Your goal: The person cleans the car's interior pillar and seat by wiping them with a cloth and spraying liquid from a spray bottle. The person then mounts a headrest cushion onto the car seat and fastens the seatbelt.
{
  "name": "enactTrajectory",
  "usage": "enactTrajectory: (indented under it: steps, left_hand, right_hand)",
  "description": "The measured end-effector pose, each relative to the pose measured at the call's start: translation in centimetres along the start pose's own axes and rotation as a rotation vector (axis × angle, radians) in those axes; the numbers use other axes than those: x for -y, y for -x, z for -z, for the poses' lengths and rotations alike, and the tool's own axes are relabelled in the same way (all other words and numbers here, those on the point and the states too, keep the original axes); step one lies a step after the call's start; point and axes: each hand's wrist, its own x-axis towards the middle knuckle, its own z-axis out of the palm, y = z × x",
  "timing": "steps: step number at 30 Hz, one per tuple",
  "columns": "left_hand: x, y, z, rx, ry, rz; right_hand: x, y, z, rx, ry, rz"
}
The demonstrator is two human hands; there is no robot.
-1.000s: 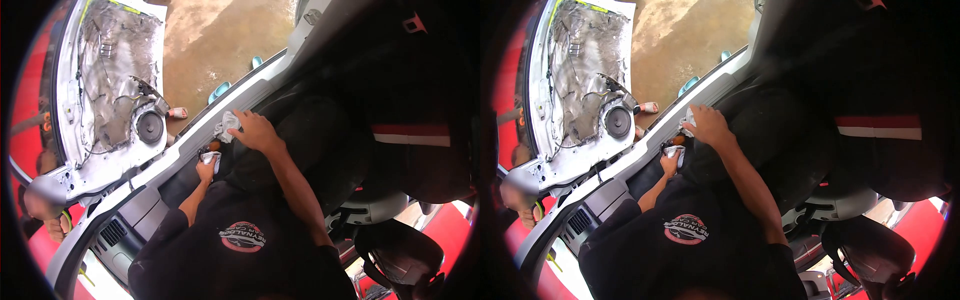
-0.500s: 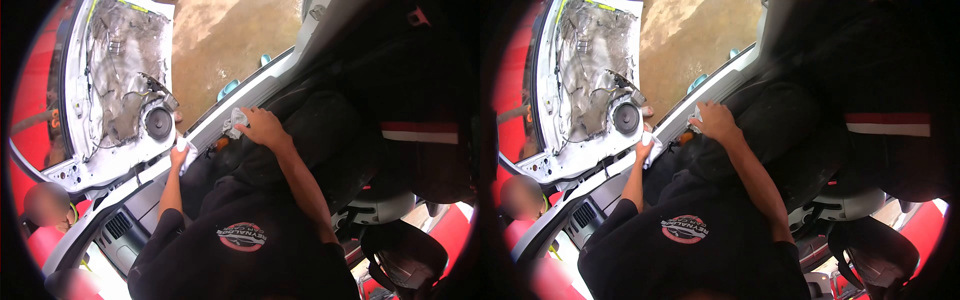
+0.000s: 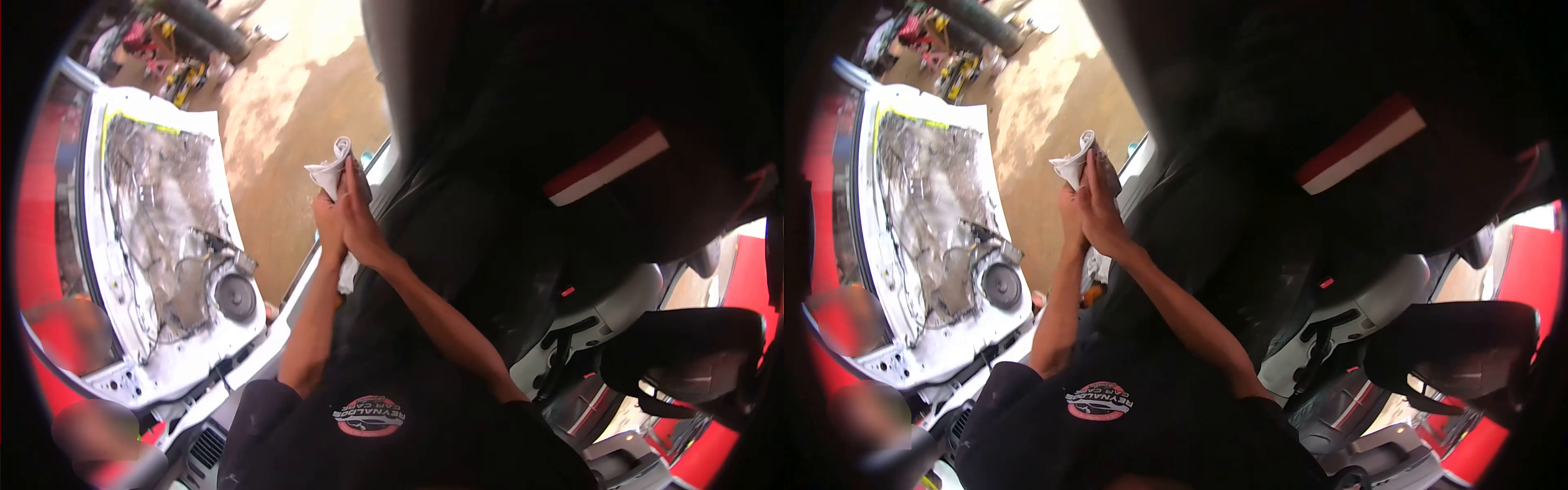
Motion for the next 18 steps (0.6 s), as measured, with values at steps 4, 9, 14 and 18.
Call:
enactTrajectory:
  steps: [4, 9, 14, 18]
  left_hand:
    - [-1.6, 1.0, -4.7, 0.289, 0.072, 0.096]
    - [-5.2, 1.0, -5.6, 0.547, 0.388, 0.253]
    - [4.2, -2.5, -3.7, -0.057, 0.184, 0.096]
    - [19.9, 1.0, -6.7, 0.261, -0.469, -0.626]
  right_hand:
    - [-1.4, -1.2, 2.8, -0.320, -0.343, 0.020]
    - [-4.5, -0.1, 5.3, -0.571, -1.043, -0.261]
    - [2.2, -1.4, 4.2, -0.875, -0.688, -0.163]
    - [8.5, -6.5, 3.9, -0.659, -0.222, 0.328]
